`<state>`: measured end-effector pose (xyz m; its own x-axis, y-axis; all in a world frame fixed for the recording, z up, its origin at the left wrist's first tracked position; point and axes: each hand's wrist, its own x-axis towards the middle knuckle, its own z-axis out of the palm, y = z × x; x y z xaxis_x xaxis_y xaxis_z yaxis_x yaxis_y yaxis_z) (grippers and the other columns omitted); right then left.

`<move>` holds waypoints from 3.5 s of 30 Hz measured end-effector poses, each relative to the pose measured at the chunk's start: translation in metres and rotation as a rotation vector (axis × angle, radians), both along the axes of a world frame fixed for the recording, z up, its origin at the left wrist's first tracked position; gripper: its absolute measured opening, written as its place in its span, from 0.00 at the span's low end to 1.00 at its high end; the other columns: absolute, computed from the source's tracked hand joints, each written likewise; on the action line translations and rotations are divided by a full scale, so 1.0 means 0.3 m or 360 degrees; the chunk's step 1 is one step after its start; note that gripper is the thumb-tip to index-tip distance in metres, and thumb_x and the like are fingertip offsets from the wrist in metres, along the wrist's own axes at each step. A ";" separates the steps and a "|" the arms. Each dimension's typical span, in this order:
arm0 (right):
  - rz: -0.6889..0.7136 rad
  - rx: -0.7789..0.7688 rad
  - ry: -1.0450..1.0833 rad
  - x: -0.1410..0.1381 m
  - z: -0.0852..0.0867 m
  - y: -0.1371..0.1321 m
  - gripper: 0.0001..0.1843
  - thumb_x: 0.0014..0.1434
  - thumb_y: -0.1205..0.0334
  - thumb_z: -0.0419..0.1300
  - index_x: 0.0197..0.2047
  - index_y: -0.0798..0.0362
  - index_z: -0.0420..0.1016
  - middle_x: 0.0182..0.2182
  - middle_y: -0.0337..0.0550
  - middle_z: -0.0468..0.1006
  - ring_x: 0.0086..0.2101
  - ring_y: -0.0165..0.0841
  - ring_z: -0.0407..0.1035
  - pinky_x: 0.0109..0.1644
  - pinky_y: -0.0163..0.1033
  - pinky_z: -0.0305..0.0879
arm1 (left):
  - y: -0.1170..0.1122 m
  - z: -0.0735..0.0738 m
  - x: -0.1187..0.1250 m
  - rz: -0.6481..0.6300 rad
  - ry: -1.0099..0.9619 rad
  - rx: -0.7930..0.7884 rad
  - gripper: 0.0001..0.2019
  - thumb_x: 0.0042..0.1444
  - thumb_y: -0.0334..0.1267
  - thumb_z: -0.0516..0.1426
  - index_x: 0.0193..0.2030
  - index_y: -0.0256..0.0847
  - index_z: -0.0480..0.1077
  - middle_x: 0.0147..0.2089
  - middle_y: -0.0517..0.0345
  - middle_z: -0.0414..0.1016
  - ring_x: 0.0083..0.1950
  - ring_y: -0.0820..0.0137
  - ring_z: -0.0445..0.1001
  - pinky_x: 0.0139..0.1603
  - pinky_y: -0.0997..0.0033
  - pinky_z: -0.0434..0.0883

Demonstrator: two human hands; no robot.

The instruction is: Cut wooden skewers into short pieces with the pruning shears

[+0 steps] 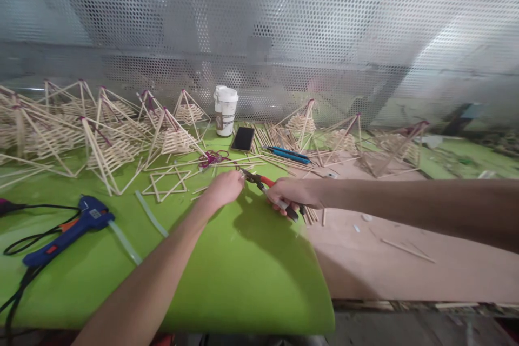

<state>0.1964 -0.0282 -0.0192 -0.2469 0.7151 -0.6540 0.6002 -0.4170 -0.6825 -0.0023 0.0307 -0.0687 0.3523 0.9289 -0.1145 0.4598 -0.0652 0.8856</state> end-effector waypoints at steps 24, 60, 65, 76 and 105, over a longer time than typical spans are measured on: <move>0.0604 0.1237 -0.1079 0.141 0.032 0.326 0.14 0.55 0.68 0.66 0.44 0.52 0.71 0.38 0.50 0.77 0.40 0.43 0.70 0.39 0.40 0.56 | -0.029 0.076 0.023 0.0070 -0.0578 -0.0137 0.13 0.72 0.37 0.51 0.34 0.41 0.67 0.23 0.67 0.57 0.19 0.78 0.53 0.21 0.78 0.50; 0.0115 0.1637 -0.0408 0.075 0.031 0.139 0.15 0.73 0.53 0.52 0.46 0.54 0.76 0.30 0.39 0.75 0.27 0.29 0.65 0.31 0.36 0.57 | -0.054 0.027 0.066 -0.0333 -0.1005 -0.0492 0.08 0.74 0.31 0.52 0.45 0.35 0.72 0.41 0.45 0.85 0.41 0.64 0.85 0.50 0.59 0.81; 0.0285 0.1568 0.0017 0.070 0.042 0.101 0.12 0.67 0.57 0.61 0.34 0.54 0.76 0.26 0.37 0.75 0.26 0.28 0.65 0.31 0.36 0.59 | -0.068 0.019 0.073 -0.0555 -0.0946 -0.0566 0.09 0.73 0.32 0.53 0.43 0.35 0.73 0.41 0.45 0.84 0.40 0.66 0.84 0.49 0.60 0.81; 0.0208 0.1206 0.0109 0.154 0.070 0.025 0.11 0.62 0.55 0.65 0.32 0.53 0.76 0.28 0.40 0.79 0.29 0.31 0.78 0.35 0.37 0.73 | -0.076 0.037 0.068 -0.0796 -0.0658 -0.0569 0.09 0.69 0.40 0.62 0.45 0.35 0.77 0.44 0.45 0.84 0.45 0.64 0.84 0.53 0.60 0.79; 0.0566 0.1727 -0.0347 0.046 0.109 0.093 0.05 0.65 0.64 0.64 0.37 0.54 0.81 0.37 0.43 0.84 0.35 0.30 0.74 0.40 0.36 0.65 | -0.089 0.019 0.065 -0.0449 -0.0878 -0.0606 0.08 0.70 0.39 0.60 0.43 0.37 0.76 0.33 0.58 0.72 0.33 0.73 0.71 0.39 0.71 0.70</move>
<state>0.2100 -0.0004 0.0136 -0.5038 0.8387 0.2065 0.7148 0.5391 -0.4455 0.0171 0.0039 -0.0630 0.6725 0.7252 -0.1481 -0.0491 0.2433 0.9687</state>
